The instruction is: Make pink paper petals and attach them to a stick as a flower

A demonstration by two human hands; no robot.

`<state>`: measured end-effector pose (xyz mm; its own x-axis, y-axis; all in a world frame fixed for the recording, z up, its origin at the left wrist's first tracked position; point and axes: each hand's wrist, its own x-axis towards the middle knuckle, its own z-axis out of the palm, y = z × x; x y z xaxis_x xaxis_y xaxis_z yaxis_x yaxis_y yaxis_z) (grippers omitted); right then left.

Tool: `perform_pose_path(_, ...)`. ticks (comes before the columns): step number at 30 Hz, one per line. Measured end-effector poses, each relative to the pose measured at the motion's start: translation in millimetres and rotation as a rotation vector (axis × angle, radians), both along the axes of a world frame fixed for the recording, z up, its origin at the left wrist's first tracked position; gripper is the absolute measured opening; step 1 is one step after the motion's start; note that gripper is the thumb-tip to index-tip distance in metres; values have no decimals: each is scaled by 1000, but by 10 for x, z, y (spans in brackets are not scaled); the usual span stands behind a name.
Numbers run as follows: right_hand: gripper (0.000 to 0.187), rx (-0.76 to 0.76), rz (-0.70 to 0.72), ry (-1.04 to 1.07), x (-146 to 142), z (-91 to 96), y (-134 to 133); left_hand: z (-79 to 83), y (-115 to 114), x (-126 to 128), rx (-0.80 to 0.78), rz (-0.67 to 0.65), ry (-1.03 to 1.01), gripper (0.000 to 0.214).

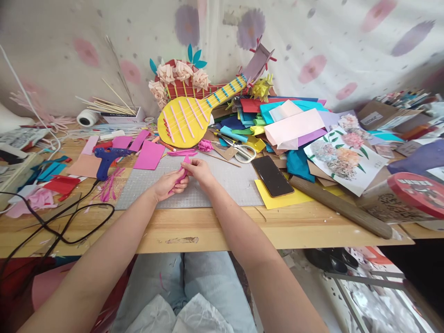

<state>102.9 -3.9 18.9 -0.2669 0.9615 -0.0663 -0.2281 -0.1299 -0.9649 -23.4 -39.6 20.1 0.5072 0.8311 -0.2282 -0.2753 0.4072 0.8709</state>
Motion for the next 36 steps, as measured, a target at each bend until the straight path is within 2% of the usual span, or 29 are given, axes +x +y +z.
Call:
perform_pose_path(6,42,97,-137,-47,41,-14,47,7,-11,-18,20,9,51,28)
perform_pose_path(12,41,52,-107,-75,61,-50,76,44,2,-19,32,127,18,28)
perform_pose_path(17,34,83,-233,-35,121,-62,135,25,4,-28,57,89,36,30)
perform_pose_path(22,46,-76,-120,-13,112,-60,137,-8,12,-34,58,86,38,30)
perform_pose_path(25,45,-1,-66,-28,85,-68,109,-10,13,-27,45,85,38,30)
perform_pose_path(30,39,133,-189,-31,95,-86,108,13,-4,-6,50,58,73,32)
perform_pose_path(33,39,121,-201,-19,116,-92,126,15,-6,-5,59,45,127,31)
perform_pose_path(36,42,33,-104,-24,117,-82,105,9,-3,-10,49,68,162,27)
